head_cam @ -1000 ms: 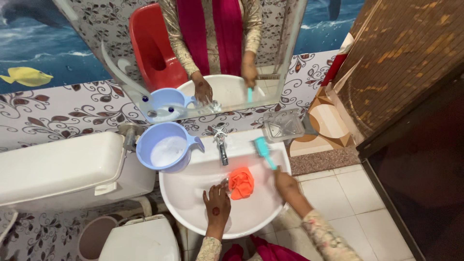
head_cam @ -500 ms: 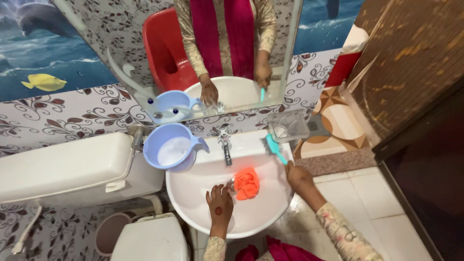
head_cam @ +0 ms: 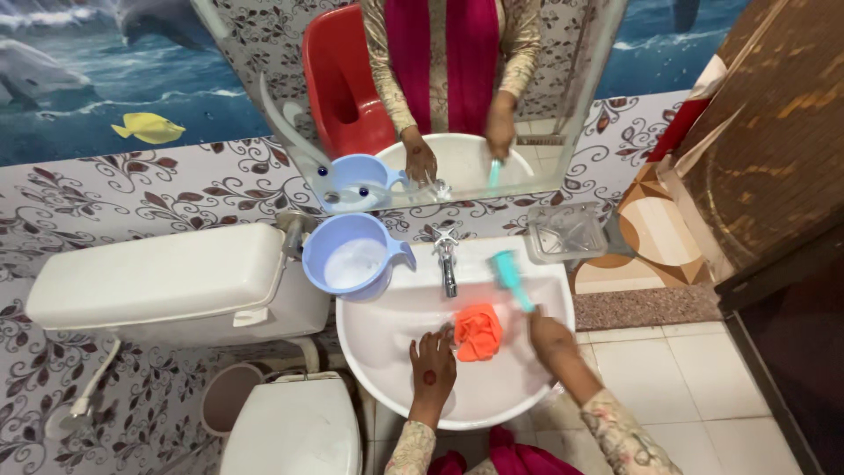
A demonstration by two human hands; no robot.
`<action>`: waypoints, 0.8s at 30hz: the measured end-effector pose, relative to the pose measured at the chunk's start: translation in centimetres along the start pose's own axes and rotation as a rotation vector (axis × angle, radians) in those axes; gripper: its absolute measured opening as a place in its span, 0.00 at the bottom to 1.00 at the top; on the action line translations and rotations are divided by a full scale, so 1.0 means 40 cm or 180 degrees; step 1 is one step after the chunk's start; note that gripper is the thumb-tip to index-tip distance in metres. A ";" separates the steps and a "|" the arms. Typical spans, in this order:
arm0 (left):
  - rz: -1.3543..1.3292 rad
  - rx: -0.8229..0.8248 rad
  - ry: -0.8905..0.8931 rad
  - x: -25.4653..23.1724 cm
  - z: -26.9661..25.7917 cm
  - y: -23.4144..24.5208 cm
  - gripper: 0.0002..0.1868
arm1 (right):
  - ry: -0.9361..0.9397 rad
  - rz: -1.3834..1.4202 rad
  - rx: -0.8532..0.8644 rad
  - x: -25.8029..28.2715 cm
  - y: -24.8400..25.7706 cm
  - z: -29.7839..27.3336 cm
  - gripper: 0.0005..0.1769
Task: The person scrubs a white bathroom sink using a blue brush and an orange cloth. They repeatedly rinse the brush and cloth under running water, wipe the sink basin and faucet, and place the brush on the sink edge while continuing to wipe with the cloth.
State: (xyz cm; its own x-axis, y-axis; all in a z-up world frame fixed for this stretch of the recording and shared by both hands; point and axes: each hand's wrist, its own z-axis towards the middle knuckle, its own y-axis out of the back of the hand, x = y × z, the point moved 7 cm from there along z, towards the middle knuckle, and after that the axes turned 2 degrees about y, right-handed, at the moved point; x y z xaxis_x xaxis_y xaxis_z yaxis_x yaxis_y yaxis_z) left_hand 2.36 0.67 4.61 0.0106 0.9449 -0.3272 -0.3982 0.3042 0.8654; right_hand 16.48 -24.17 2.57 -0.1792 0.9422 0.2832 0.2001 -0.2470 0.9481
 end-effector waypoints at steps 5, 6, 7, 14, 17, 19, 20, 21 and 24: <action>0.0003 -0.0036 -0.0177 -0.014 -0.003 0.000 0.21 | -0.0206 -0.0147 -0.0020 -0.035 0.054 0.018 0.22; -0.0050 0.0082 -0.0197 -0.018 0.001 -0.001 0.19 | -0.0078 -0.0259 0.0053 0.004 0.026 0.024 0.22; -0.0128 0.0026 -0.0225 -0.024 0.001 0.008 0.19 | 0.0042 -0.0362 0.0117 0.035 -0.001 0.019 0.22; -0.0433 0.0094 -0.0409 -0.039 0.001 0.032 0.17 | -0.0134 -0.0254 0.0144 0.039 0.029 -0.038 0.24; -0.0505 0.0019 -0.0464 -0.038 -0.001 0.033 0.17 | -0.0356 0.0436 -0.0673 -0.046 0.181 -0.008 0.20; -0.0555 -0.0061 -0.0467 -0.038 0.003 0.036 0.17 | 0.0141 0.0097 -0.1122 0.004 0.213 0.040 0.14; -0.0570 -0.0078 -0.0444 -0.040 0.005 0.038 0.17 | 0.0290 0.0025 -0.1064 0.035 0.202 0.072 0.16; -0.0572 -0.0097 -0.0408 -0.039 0.004 0.040 0.17 | 0.0399 -0.0008 -0.0830 0.087 0.169 0.112 0.17; -0.0473 -0.0039 -0.0376 -0.042 0.005 0.045 0.16 | 0.0594 0.0077 -0.0034 0.198 0.082 0.172 0.21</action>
